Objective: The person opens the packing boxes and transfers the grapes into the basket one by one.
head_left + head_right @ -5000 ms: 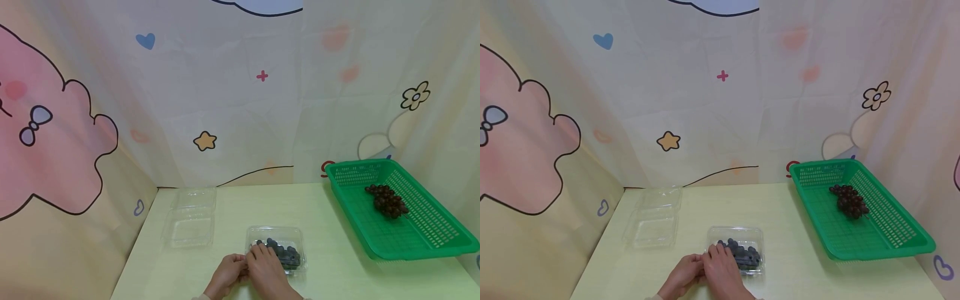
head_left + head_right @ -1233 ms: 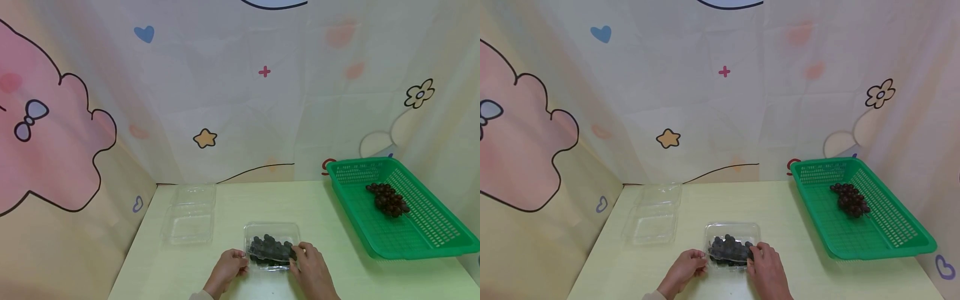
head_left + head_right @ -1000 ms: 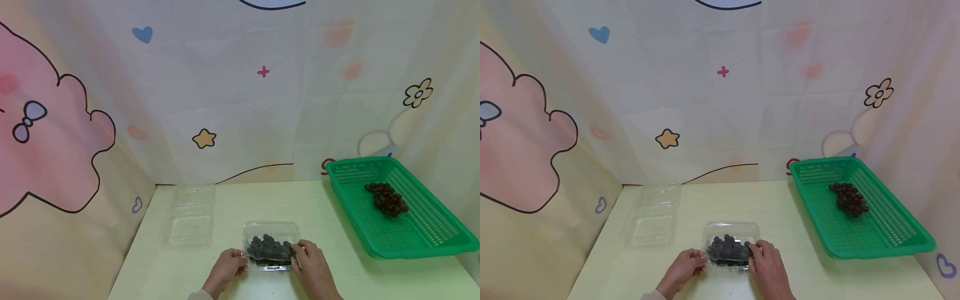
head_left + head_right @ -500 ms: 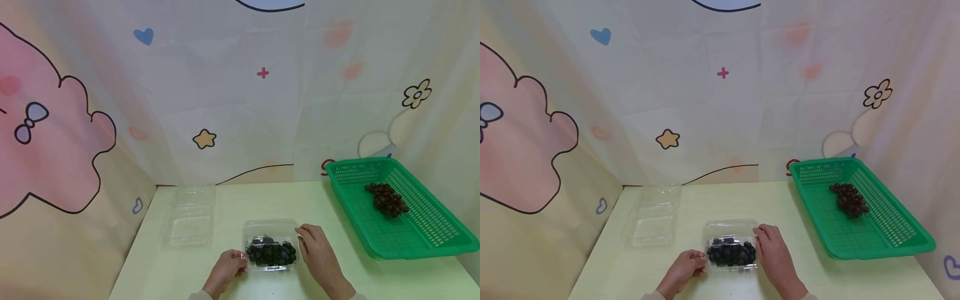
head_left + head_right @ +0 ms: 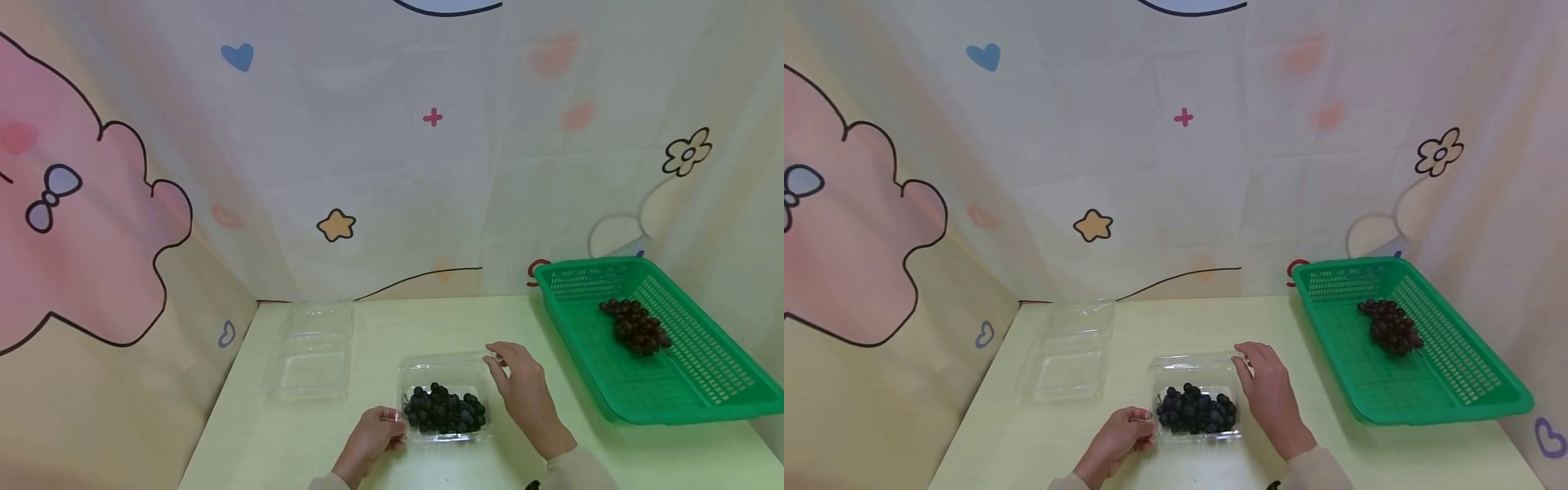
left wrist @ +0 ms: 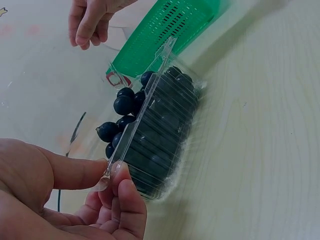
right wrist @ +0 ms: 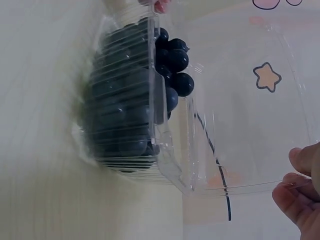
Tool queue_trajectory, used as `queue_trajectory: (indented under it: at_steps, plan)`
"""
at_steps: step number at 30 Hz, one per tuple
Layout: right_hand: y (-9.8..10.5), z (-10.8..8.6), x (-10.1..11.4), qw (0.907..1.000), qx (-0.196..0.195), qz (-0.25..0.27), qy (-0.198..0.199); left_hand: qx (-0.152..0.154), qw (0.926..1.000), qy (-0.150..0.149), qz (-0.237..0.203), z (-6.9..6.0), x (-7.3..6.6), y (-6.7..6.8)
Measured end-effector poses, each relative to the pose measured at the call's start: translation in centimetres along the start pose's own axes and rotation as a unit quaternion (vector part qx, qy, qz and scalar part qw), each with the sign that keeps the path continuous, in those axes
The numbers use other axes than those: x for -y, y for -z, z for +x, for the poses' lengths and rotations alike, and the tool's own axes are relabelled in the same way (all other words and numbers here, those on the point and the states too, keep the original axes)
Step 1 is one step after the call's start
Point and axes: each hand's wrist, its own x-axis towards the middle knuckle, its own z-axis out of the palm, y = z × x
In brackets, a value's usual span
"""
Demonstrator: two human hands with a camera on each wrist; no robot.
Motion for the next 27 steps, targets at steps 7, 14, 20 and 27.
queue_trajectory:
  at_steps: [7, 14, 20, 27]
  plan:
    - [-0.6, 1.0, -0.4, 0.9992, 0.004, 0.024, -0.032, -0.003, 1.0, -0.001, 0.001, 0.0, 0.2, 0.0]
    - [-1.3, 1.7, -1.5, 0.9973, -0.001, 0.041, -0.061, -0.005, 1.0, 0.0, 0.0, 0.1, 0.2, -0.1]
    - [-1.9, 2.3, -2.3, 0.9902, 0.02, 0.074, -0.117, -0.006, 1.0, 0.005, -0.003, 0.3, 0.3, -0.1]
    - [-2.9, 2.0, -3.1, 0.9805, 0.054, 0.083, -0.17, -0.007, 0.9998, 0.014, -0.007, 0.3, 0.2, 0.0]
